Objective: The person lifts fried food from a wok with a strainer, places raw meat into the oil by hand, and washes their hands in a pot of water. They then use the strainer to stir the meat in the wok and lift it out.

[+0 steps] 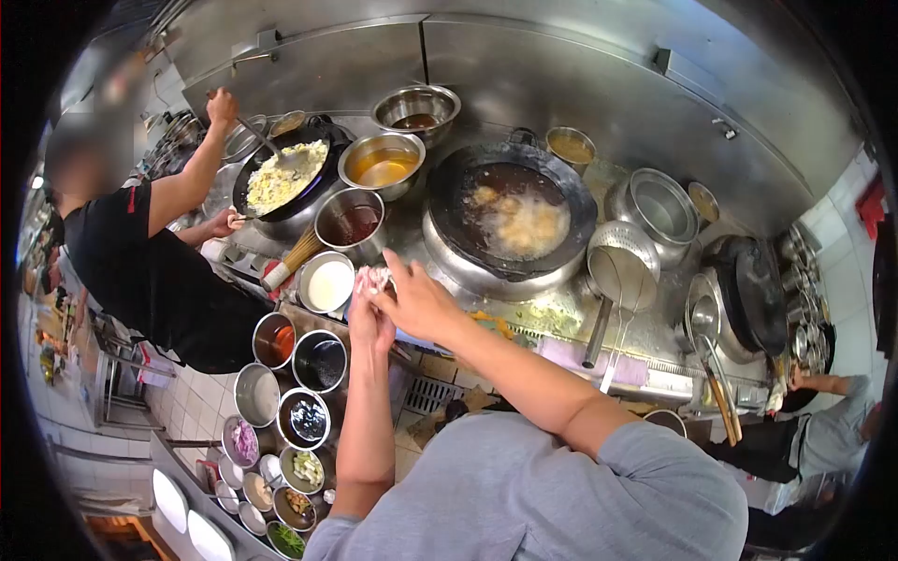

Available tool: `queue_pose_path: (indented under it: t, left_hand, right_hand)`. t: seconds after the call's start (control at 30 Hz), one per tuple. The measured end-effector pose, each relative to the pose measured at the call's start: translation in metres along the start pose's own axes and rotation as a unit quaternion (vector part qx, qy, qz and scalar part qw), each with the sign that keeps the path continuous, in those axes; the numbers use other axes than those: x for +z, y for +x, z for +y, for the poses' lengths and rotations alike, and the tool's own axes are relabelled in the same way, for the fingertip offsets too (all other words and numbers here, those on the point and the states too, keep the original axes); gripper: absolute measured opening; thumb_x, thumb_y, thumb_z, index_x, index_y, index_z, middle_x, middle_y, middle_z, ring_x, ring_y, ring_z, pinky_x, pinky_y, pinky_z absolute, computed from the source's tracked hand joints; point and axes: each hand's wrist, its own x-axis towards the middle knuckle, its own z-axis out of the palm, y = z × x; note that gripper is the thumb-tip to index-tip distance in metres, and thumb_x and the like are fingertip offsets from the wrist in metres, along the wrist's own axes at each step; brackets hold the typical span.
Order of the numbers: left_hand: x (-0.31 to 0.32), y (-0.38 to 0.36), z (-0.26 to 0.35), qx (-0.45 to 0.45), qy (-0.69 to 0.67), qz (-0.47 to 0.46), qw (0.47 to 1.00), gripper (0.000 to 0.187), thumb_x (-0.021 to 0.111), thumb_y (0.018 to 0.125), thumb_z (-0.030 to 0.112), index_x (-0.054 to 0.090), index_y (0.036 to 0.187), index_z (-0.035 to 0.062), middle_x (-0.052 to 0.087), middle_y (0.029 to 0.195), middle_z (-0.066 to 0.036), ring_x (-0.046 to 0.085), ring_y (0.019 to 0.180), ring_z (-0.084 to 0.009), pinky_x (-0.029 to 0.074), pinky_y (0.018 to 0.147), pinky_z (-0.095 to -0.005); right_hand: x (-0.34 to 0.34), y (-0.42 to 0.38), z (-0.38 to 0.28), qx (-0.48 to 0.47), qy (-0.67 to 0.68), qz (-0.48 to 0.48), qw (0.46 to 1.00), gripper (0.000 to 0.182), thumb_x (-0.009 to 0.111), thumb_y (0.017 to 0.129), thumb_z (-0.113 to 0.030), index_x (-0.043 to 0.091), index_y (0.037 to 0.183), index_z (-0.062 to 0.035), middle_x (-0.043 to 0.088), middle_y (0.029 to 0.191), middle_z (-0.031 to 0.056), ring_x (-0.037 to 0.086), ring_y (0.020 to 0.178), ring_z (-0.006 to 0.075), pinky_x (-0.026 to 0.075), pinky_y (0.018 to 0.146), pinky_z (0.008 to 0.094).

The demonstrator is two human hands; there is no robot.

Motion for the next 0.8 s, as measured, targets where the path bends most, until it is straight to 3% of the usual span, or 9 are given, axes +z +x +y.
queue_pose_path:
  t: [0.1, 0.13, 0.2, 0.27, 0.43, 0.5, 0.6, 0.77, 0.8]
  left_hand:
    - [0.020, 0.008, -0.003, -0.045, 0.009, -0.003, 0.999, 0.020, 0.035, 0.094, 0.021, 0.048, 0.102, 0.0080, 0.054, 0.093, -0.003, 0.053, 0.087, -0.0121, 0.046, 0.077, -0.0246]
    - [0.033, 0.009, -0.006, -0.059, 0.022, 0.089, 0.994, 0.027, 0.033, 0.094, 0.032, 0.050, 0.090, 0.0112, 0.054, 0.079, 0.000, 0.053, 0.070, -0.0094, 0.046, 0.065, -0.0228]
    - [0.029, 0.015, -0.001, -0.094, 0.062, 0.083, 0.990, 0.029, 0.035, 0.093, 0.035, 0.050, 0.086, 0.0125, 0.052, 0.070, 0.001, 0.050, 0.061, -0.0085, 0.043, 0.057, -0.0225]
    - [0.021, 0.025, -0.001, -0.136, 0.101, 0.060, 0.984, 0.037, 0.037, 0.090, 0.045, 0.049, 0.075, 0.0140, 0.043, 0.052, 0.003, 0.039, 0.043, -0.0076, 0.034, 0.041, -0.0226]
    - [0.015, 0.032, -0.027, -0.069, 0.276, 0.022, 0.958, 0.030, 0.037, 0.093, 0.036, 0.051, 0.086, 0.0102, 0.049, 0.065, 0.003, 0.043, 0.050, -0.0066, 0.032, 0.042, -0.0207]
    - [0.013, 0.035, -0.026, -0.077, 0.266, -0.005, 0.961, 0.028, 0.038, 0.093, 0.033, 0.050, 0.094, 0.0079, 0.052, 0.071, 0.001, 0.045, 0.053, -0.0063, 0.036, 0.044, -0.0198]
    - [0.048, 0.018, -0.008, -0.234, 0.088, -0.034, 0.968, 0.019, 0.043, 0.091, 0.026, 0.050, 0.091, 0.0085, 0.055, 0.079, -0.002, 0.049, 0.057, -0.0069, 0.040, 0.046, -0.0164]
    - [0.033, 0.023, -0.028, -0.200, 0.146, -0.076, 0.966, 0.013, 0.051, 0.088, 0.023, 0.049, 0.090, 0.0102, 0.054, 0.075, -0.001, 0.047, 0.055, -0.0075, 0.040, 0.048, -0.0198]
    - [0.035, 0.024, -0.030, -0.171, 0.178, -0.070, 0.966, 0.010, 0.053, 0.087, 0.020, 0.049, 0.088, 0.0101, 0.054, 0.075, -0.001, 0.046, 0.055, -0.0072, 0.039, 0.048, -0.0196]
  right_hand:
    - [-0.003, 0.014, 0.001, 0.008, -0.042, 0.020, 0.999, 0.046, 0.048, 0.081, -0.037, 0.047, 0.115, -0.0049, 0.051, 0.100, 0.0238, 0.055, 0.085, 0.0408, 0.046, 0.070, 0.0461]
    - [-0.004, 0.020, 0.006, -0.025, -0.063, 0.006, 0.998, 0.040, 0.047, 0.082, -0.036, 0.049, 0.108, -0.0057, 0.053, 0.093, 0.0218, 0.056, 0.080, 0.0395, 0.046, 0.067, 0.0466]
    - [-0.003, 0.028, 0.022, -0.120, -0.116, 0.027, 0.986, 0.026, 0.046, 0.082, -0.033, 0.050, 0.087, -0.0082, 0.057, 0.072, 0.0146, 0.057, 0.067, 0.0351, 0.045, 0.058, 0.0467]
    - [-0.006, 0.031, 0.035, -0.135, -0.141, 0.019, 0.981, 0.025, 0.045, 0.082, -0.030, 0.051, 0.086, -0.0069, 0.058, 0.072, 0.0156, 0.058, 0.067, 0.0353, 0.046, 0.059, 0.0465]
    - [-0.017, 0.041, 0.049, -0.104, -0.133, 0.020, 0.985, 0.023, 0.049, 0.082, -0.025, 0.054, 0.079, -0.0032, 0.060, 0.071, 0.0191, 0.060, 0.067, 0.0336, 0.047, 0.057, 0.0437]
    - [-0.019, 0.041, 0.056, -0.104, 0.046, 0.078, 0.990, 0.025, 0.049, 0.084, -0.024, 0.055, 0.077, -0.0010, 0.059, 0.067, 0.0202, 0.059, 0.066, 0.0361, 0.045, 0.057, 0.0441]
    - [-0.026, 0.046, 0.067, -0.063, 0.012, 0.064, 0.996, 0.028, 0.046, 0.087, -0.024, 0.056, 0.077, 0.0001, 0.056, 0.065, 0.0213, 0.057, 0.064, 0.0382, 0.044, 0.056, 0.0441]
    - [-0.027, 0.052, 0.076, -0.048, 0.051, 0.117, 0.991, 0.034, 0.043, 0.089, -0.027, 0.054, 0.073, 0.0003, 0.055, 0.060, 0.0213, 0.056, 0.060, 0.0382, 0.043, 0.053, 0.0438]
    - [-0.033, 0.051, 0.074, 0.013, 0.069, 0.058, 0.996, 0.035, 0.042, 0.089, -0.029, 0.053, 0.075, 0.0003, 0.056, 0.063, 0.0192, 0.058, 0.062, 0.0345, 0.044, 0.056, 0.0408]
